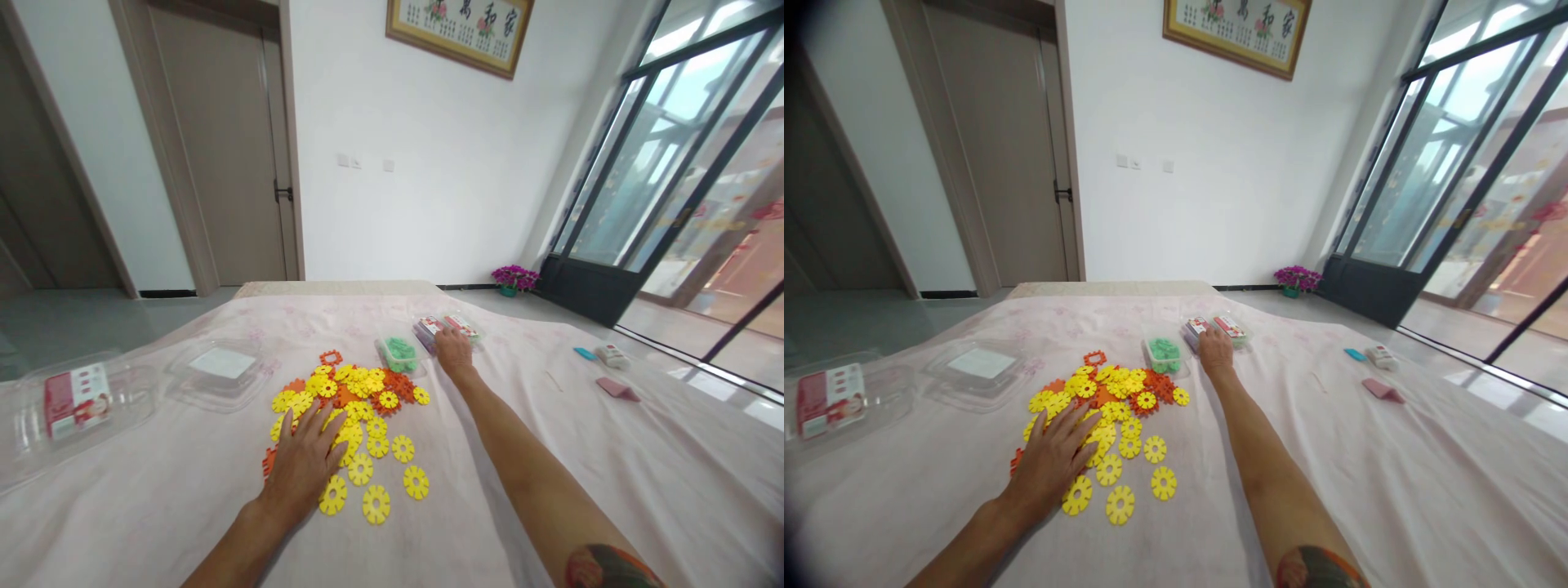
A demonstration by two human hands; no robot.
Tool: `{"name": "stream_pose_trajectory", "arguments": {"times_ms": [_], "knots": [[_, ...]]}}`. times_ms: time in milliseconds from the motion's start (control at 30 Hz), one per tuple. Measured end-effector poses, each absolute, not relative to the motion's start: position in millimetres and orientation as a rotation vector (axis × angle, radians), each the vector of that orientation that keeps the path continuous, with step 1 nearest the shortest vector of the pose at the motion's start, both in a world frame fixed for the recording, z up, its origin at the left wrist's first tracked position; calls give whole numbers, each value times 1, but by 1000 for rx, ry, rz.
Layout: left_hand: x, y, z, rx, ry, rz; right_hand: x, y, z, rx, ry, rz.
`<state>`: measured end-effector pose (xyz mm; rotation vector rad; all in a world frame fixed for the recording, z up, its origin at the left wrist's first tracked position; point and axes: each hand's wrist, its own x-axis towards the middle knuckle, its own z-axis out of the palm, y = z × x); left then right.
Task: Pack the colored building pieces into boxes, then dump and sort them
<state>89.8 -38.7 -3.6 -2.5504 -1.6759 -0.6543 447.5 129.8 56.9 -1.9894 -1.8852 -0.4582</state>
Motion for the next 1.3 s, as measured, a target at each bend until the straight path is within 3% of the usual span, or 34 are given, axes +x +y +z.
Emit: {"name": "stream_pose_trajectory", "arguments": {"times_ms": [167, 333, 433, 600, 700, 933, 1067, 1300], "knots": [[89, -38, -3, -2509, -1657, -754, 461, 108, 69, -1901, -1756, -583], [85, -38, 2, -2508, -1598, -1182, 462, 65, 98, -1653, -1494, -532], [89, -38, 12, -2560, -1658, -1634, 448, 33, 116, -1382, -1521, -494], [94, -38, 41, -2457, -1952, -2762, 395, -16, 115, -958, -1715, -303], [88, -40, 58, -2491, -1902, -3062, 361, -32, 97, -808, -1884, -137], [65, -30, 62, -2429, -1705, -3098, 331, -15, 70, -715, -2020, 84], [61, -21, 43, -2185, -1800, -2627, 317, -4, 64, -826, -2030, 123], [71, -27, 19, -2058, -1415, -1747, 262, -23, 84, -974, -1844, 367]]}}
